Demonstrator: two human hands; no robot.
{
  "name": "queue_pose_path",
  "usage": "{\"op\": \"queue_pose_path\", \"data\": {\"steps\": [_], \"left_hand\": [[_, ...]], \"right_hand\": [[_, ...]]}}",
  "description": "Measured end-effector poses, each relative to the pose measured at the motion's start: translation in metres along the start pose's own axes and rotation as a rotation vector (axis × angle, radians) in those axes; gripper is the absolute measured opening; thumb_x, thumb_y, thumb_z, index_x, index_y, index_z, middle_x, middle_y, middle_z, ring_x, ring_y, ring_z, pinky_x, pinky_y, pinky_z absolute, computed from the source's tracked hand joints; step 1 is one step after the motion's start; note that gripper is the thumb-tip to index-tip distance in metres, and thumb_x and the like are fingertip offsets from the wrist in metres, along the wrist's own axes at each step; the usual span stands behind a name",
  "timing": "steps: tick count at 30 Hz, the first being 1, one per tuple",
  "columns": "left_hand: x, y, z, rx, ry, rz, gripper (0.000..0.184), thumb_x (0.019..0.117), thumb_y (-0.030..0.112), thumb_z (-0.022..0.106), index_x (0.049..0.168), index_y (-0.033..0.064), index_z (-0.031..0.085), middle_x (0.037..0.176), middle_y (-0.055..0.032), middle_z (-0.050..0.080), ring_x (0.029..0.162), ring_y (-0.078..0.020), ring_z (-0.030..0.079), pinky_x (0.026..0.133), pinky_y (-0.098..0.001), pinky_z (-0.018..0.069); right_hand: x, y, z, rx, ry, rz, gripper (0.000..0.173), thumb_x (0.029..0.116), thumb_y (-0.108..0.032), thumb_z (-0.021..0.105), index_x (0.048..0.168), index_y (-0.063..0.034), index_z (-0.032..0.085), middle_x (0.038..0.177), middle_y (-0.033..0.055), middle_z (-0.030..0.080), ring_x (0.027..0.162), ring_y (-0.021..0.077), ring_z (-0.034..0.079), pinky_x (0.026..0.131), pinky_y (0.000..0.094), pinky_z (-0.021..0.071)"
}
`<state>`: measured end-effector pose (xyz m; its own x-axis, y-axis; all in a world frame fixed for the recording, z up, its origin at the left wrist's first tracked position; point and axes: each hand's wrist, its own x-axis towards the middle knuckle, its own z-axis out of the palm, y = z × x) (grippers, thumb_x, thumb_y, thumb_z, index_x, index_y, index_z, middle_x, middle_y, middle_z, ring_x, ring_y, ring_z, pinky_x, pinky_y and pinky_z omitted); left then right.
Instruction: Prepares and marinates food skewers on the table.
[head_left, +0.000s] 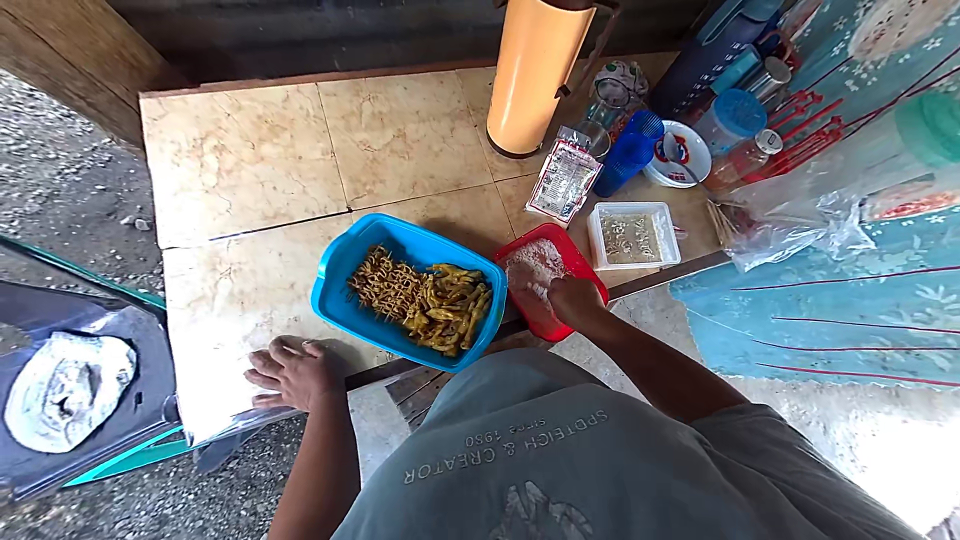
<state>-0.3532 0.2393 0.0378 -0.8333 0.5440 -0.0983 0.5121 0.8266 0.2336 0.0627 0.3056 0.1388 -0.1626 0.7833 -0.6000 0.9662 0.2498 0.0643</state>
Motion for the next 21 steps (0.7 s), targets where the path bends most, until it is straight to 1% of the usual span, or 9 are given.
{"op": "queue_pose_path", "data": {"steps": [4, 6, 8, 9, 11, 13, 15, 18, 21], "left_hand": [[0.0, 0.0, 0.0, -0.006, -0.013, -0.011, 0.055, 0.1054, 0.042, 0.038, 0.155, 0.0195, 0.044, 0.17, -0.0119, 0.024, 0.158, -0.0358, 0.014, 0.12, -0.0697, 0.0114], [0.001, 0.0, 0.001, -0.002, -0.012, -0.011, 0.055, 0.1052, 0.042, 0.038, 0.155, 0.0199, 0.044, 0.17, -0.0118, 0.023, 0.158, -0.0359, 0.014, 0.12, -0.0699, 0.0114], [0.001, -0.001, 0.002, 0.004, -0.006, -0.009, 0.056, 0.1051, 0.043, 0.038, 0.156, 0.0202, 0.044, 0.17, -0.0115, 0.024, 0.158, -0.0358, 0.015, 0.119, -0.0699, 0.0123], [0.001, -0.001, 0.002, 0.012, -0.004, -0.007, 0.056, 0.1051, 0.043, 0.037, 0.156, 0.0202, 0.044, 0.17, -0.0117, 0.024, 0.158, -0.0361, 0.016, 0.119, -0.0701, 0.0129], [0.001, -0.001, 0.002, 0.01, -0.003, -0.001, 0.056, 0.1057, 0.043, 0.037, 0.156, 0.0196, 0.044, 0.17, -0.0122, 0.024, 0.158, -0.0366, 0.016, 0.119, -0.0705, 0.0127], [0.0, -0.001, 0.0, 0.001, -0.006, 0.001, 0.056, 0.1058, 0.043, 0.036, 0.156, 0.0193, 0.043, 0.17, -0.0121, 0.023, 0.158, -0.0367, 0.015, 0.119, -0.0707, 0.0123], [-0.001, -0.001, -0.001, 0.003, -0.007, -0.002, 0.056, 0.1055, 0.043, 0.037, 0.156, 0.02, 0.043, 0.17, -0.012, 0.023, 0.158, -0.0367, 0.015, 0.119, -0.0705, 0.0127], [0.001, -0.002, 0.001, 0.002, -0.004, 0.0, 0.056, 0.1052, 0.043, 0.037, 0.155, 0.0201, 0.044, 0.17, -0.0117, 0.024, 0.158, -0.0361, 0.015, 0.119, -0.0698, 0.0123], [0.001, -0.002, 0.001, -0.006, 0.004, 0.019, 0.056, 0.1058, 0.042, 0.037, 0.155, 0.0174, 0.044, 0.169, -0.0138, 0.025, 0.158, -0.0381, 0.016, 0.119, -0.0711, 0.013]], "right_hand": [[-0.018, 0.01, -0.01, 0.062, -0.033, -0.028, 0.024, 0.1026, -0.008, 0.054, 0.113, -0.0007, 0.073, 0.124, 0.0194, 0.068, 0.119, 0.0404, 0.064, 0.09, 0.0614, 0.0538], [-0.017, 0.019, -0.013, 0.101, 0.055, 0.029, 0.024, 0.1023, -0.011, 0.055, 0.111, -0.0014, 0.075, 0.122, 0.0194, 0.07, 0.118, 0.0401, 0.065, 0.089, 0.0622, 0.0542], [-0.008, 0.025, -0.013, 0.096, 0.167, 0.086, 0.024, 0.1012, -0.009, 0.055, 0.114, -0.0016, 0.075, 0.121, 0.0194, 0.07, 0.116, 0.0399, 0.066, 0.088, 0.0606, 0.0549], [-0.003, 0.024, -0.013, 0.081, 0.172, 0.113, 0.024, 0.1011, -0.007, 0.055, 0.114, -0.0004, 0.074, 0.123, 0.0202, 0.069, 0.118, 0.0406, 0.065, 0.088, 0.0601, 0.0543], [0.005, 0.017, -0.006, 0.056, 0.15, 0.113, 0.022, 0.0995, -0.001, 0.055, 0.109, 0.0026, 0.074, 0.124, 0.0223, 0.067, 0.12, 0.0427, 0.063, 0.088, 0.0613, 0.0536], [0.003, 0.009, 0.002, 0.017, 0.088, 0.04, 0.021, 0.0986, 0.001, 0.055, 0.108, 0.0022, 0.074, 0.124, 0.0223, 0.067, 0.119, 0.0429, 0.063, 0.089, 0.0611, 0.0544], [-0.005, 0.004, 0.008, 0.0, 0.033, -0.042, 0.021, 0.1, -0.002, 0.055, 0.11, -0.0002, 0.075, 0.122, 0.0198, 0.068, 0.118, 0.0411, 0.064, 0.088, 0.0588, 0.0541], [-0.019, 0.008, -0.005, 0.111, -0.026, -0.045, 0.024, 0.1026, -0.013, 0.055, 0.113, -0.0014, 0.074, 0.123, 0.0189, 0.068, 0.118, 0.0393, 0.064, 0.091, 0.0602, 0.0533], [-0.016, 0.024, -0.007, 0.286, 0.056, -0.003, 0.026, 0.1026, -0.018, 0.057, 0.111, -0.0026, 0.076, 0.12, 0.0191, 0.07, 0.113, 0.04, 0.067, 0.091, 0.0653, 0.0519]]}}
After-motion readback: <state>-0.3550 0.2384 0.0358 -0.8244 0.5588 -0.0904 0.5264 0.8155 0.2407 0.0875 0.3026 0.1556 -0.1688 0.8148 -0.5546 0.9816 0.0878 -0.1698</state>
